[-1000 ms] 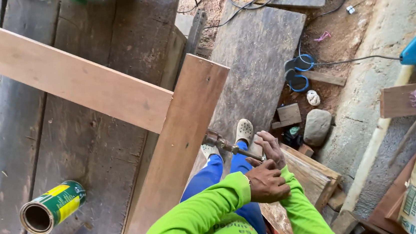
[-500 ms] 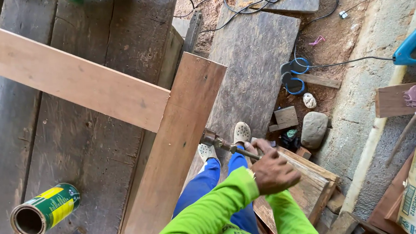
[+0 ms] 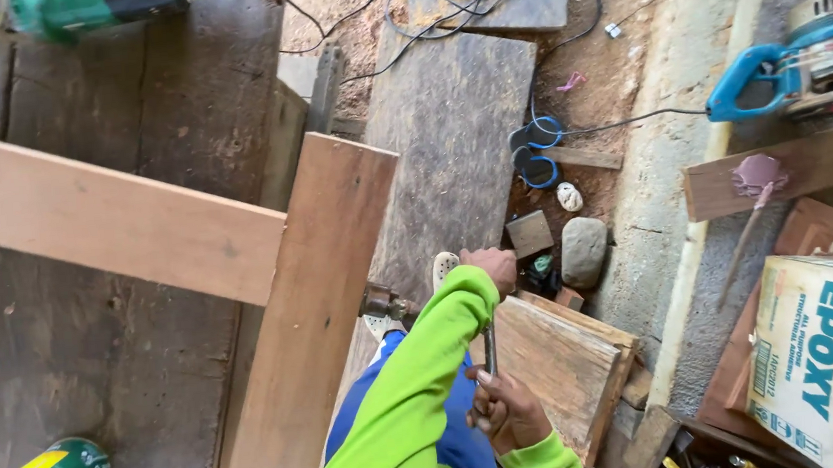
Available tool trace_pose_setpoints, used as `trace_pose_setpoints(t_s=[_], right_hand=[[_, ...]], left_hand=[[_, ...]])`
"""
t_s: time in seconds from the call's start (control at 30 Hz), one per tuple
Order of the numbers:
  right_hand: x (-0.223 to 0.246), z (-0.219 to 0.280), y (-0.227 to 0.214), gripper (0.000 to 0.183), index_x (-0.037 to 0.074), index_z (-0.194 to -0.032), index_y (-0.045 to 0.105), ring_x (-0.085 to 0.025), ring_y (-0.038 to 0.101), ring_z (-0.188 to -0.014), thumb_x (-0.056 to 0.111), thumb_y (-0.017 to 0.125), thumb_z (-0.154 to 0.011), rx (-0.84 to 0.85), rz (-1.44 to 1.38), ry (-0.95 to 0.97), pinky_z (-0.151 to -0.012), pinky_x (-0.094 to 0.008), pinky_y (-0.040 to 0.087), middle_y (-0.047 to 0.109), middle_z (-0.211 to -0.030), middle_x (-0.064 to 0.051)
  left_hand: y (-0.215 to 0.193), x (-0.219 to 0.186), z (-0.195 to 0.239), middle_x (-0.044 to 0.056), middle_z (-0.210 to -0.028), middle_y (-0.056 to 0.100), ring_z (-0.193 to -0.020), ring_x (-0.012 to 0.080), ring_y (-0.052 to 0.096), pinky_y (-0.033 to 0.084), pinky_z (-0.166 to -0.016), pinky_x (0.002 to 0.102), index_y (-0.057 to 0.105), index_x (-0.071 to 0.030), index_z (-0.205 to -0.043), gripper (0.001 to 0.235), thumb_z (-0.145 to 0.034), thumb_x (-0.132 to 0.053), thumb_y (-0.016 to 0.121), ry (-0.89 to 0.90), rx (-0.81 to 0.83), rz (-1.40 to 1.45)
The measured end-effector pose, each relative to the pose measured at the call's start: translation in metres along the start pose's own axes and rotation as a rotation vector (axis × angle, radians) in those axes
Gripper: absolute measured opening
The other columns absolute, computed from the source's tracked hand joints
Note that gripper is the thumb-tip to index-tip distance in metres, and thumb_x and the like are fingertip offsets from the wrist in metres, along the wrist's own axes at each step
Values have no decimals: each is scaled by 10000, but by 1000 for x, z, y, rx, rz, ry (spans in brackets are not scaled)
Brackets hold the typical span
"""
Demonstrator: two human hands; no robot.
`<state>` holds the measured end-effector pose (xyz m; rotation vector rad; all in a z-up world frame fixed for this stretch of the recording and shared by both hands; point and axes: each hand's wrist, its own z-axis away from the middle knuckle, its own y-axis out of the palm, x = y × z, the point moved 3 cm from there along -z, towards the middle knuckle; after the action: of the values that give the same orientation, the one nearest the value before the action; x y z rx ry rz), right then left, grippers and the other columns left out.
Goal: The person applies wood glue from a can onto the joints of a wooden frame using a small stick, then uses a bar clamp to tighten the frame and a hammer to tap the joints into place, adjusting the frame boards by hand.
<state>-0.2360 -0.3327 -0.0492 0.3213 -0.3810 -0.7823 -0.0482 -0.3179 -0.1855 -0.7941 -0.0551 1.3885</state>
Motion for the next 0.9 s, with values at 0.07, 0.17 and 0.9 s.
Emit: trace_pose_setpoints(t_s=[0.07,0.17,0.9], right_hand=[[6,3,-1,488,-59,-1214,593,-191,550,-502,279,718,-885,114,-80,125,-537,-349,506,577,-684,-98],[16,-5,-31,621,-49,-1347,546,-234,672,-721,303,757,-880,308,308,65,-684,-369,548,676,-867,-161],[71,-165,8,330,59,-586,537,-311,502,-694,166,788,-772,414,1470,-1350,-602,-435,440,463,-647,-106]], left_hand=[[6,4,-3,135,-1065,732,-1028,350,698,404,-945,623,739,-135,-1004,184,-861,-141,623,43,81,-88],[18,3,4,120,-977,729,-965,350,692,425,-894,611,728,-139,-966,144,-870,-188,634,183,-232,-113],[149,27,57,26,-1007,616,-819,225,555,473,-809,367,573,-145,-1007,217,-826,-256,616,998,-476,-45]])
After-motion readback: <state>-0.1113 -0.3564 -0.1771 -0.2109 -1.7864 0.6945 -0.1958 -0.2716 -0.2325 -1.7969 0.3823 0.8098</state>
